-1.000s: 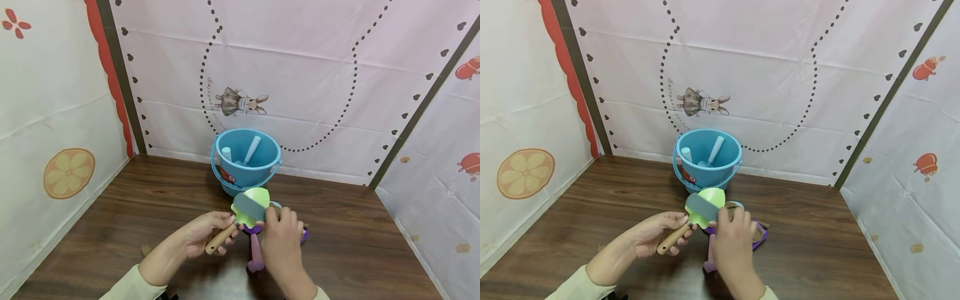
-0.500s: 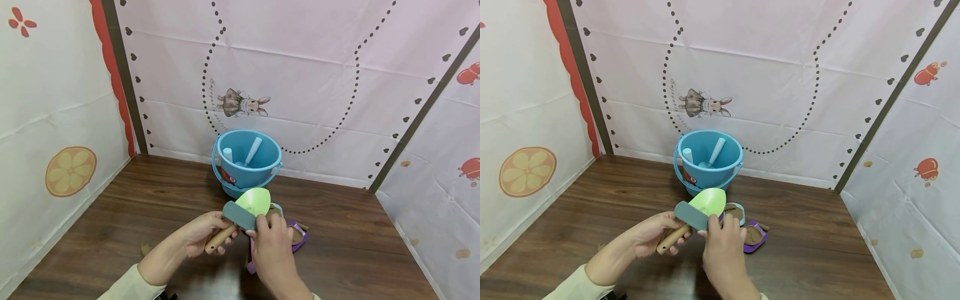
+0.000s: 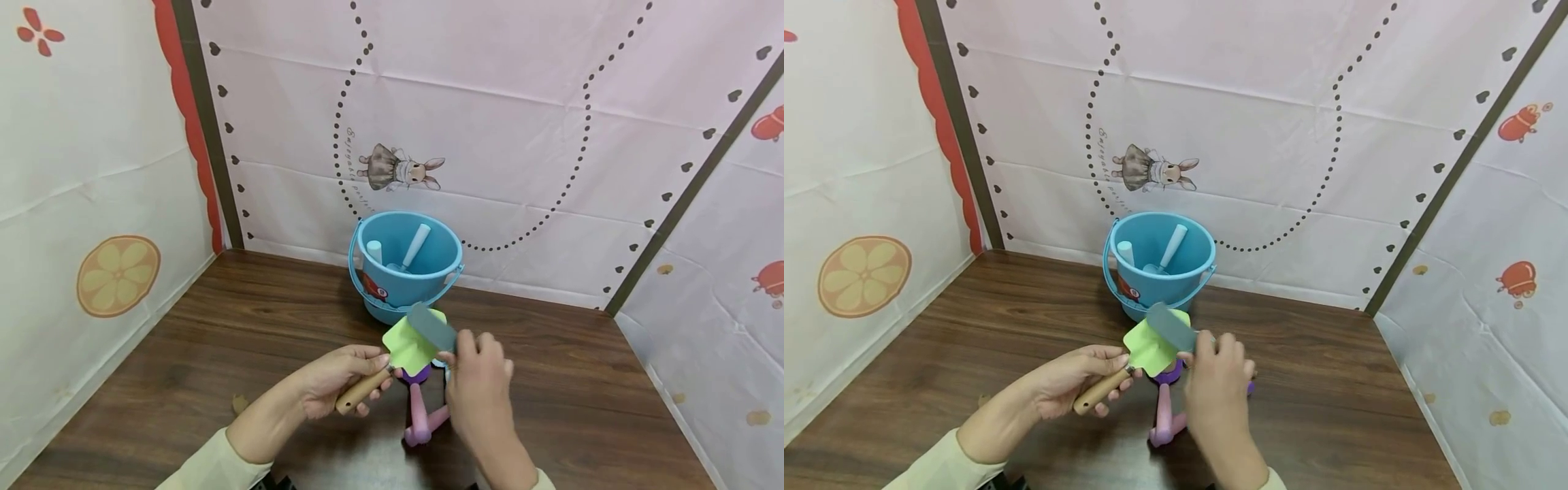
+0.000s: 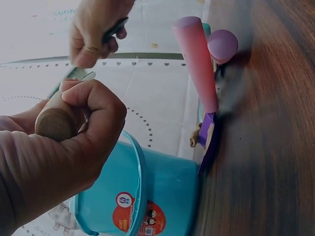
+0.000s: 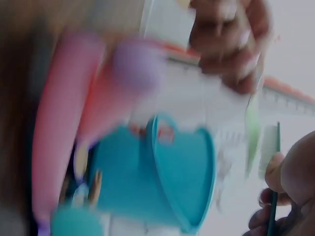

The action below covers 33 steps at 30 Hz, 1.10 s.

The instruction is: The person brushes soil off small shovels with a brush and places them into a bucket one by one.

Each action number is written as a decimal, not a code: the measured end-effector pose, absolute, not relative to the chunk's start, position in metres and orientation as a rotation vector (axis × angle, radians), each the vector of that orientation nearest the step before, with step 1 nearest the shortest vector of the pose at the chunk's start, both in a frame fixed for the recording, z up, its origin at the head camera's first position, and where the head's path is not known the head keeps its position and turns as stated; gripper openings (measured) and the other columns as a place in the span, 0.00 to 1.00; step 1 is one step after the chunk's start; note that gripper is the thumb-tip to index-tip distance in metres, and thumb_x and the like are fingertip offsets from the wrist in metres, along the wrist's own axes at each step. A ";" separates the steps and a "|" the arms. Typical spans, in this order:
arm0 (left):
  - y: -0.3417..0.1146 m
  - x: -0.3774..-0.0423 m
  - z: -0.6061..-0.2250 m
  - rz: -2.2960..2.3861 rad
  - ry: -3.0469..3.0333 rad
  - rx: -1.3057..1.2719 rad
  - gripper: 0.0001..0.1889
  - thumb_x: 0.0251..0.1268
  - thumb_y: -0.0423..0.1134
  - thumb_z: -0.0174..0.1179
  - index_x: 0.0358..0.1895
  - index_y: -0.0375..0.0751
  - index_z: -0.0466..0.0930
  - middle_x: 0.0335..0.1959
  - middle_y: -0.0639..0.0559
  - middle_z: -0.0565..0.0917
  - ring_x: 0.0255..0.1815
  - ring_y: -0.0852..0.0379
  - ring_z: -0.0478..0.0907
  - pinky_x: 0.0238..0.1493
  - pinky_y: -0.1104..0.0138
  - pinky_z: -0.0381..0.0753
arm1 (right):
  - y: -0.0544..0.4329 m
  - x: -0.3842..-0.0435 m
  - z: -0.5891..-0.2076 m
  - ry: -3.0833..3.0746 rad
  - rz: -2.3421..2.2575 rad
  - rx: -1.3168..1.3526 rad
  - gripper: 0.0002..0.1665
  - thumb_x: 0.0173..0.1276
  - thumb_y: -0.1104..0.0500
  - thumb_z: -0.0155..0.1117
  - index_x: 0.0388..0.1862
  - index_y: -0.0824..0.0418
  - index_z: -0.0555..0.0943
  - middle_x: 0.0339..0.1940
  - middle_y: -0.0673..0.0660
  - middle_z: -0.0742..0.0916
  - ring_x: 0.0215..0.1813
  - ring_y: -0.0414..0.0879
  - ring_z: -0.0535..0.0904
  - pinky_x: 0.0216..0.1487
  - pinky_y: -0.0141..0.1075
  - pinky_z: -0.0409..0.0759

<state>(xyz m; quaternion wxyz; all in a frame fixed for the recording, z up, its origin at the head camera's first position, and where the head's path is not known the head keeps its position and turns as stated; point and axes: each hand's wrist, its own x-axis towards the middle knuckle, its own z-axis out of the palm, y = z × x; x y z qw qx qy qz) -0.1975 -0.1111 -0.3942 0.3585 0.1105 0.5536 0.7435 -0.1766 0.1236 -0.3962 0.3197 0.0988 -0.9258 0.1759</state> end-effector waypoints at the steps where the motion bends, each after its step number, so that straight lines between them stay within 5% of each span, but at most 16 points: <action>1: -0.111 -0.198 -0.395 1.923 1.427 0.294 0.16 0.80 0.42 0.50 0.57 0.32 0.74 0.36 0.50 0.79 0.31 0.62 0.75 0.27 0.70 0.77 | 0.119 -0.172 -0.397 -2.446 0.456 0.306 0.18 0.66 0.49 0.68 0.38 0.61 0.74 0.29 0.55 0.72 0.33 0.51 0.70 0.32 0.41 0.60; 6: -0.111 -0.198 -0.396 1.940 1.418 0.317 0.14 0.79 0.39 0.49 0.58 0.33 0.72 0.36 0.50 0.79 0.31 0.62 0.75 0.27 0.70 0.78 | 0.104 -0.162 -0.403 -2.451 0.426 0.425 0.19 0.62 0.47 0.70 0.34 0.57 0.73 0.29 0.52 0.72 0.32 0.48 0.70 0.33 0.39 0.59; 17: -0.112 -0.200 -0.398 1.927 1.379 0.291 0.15 0.79 0.42 0.51 0.55 0.33 0.76 0.36 0.50 0.79 0.31 0.62 0.75 0.27 0.70 0.78 | 0.143 -0.193 -0.397 -2.473 0.515 0.133 0.16 0.73 0.51 0.61 0.39 0.63 0.72 0.30 0.59 0.71 0.33 0.54 0.68 0.33 0.44 0.58; 27: -0.110 -0.199 -0.398 1.971 1.421 0.301 0.11 0.79 0.38 0.49 0.55 0.38 0.74 0.34 0.49 0.79 0.29 0.61 0.76 0.27 0.69 0.78 | 0.105 -0.163 -0.404 -2.476 0.492 0.472 0.17 0.66 0.48 0.68 0.35 0.58 0.73 0.31 0.53 0.74 0.33 0.48 0.72 0.35 0.39 0.62; 33: -0.111 -0.200 -0.398 1.967 1.433 0.303 0.14 0.79 0.41 0.53 0.54 0.34 0.75 0.34 0.50 0.80 0.30 0.61 0.76 0.26 0.69 0.78 | 0.126 -0.187 -0.406 -2.468 0.550 0.253 0.16 0.68 0.50 0.65 0.39 0.61 0.73 0.29 0.57 0.73 0.34 0.55 0.72 0.33 0.44 0.61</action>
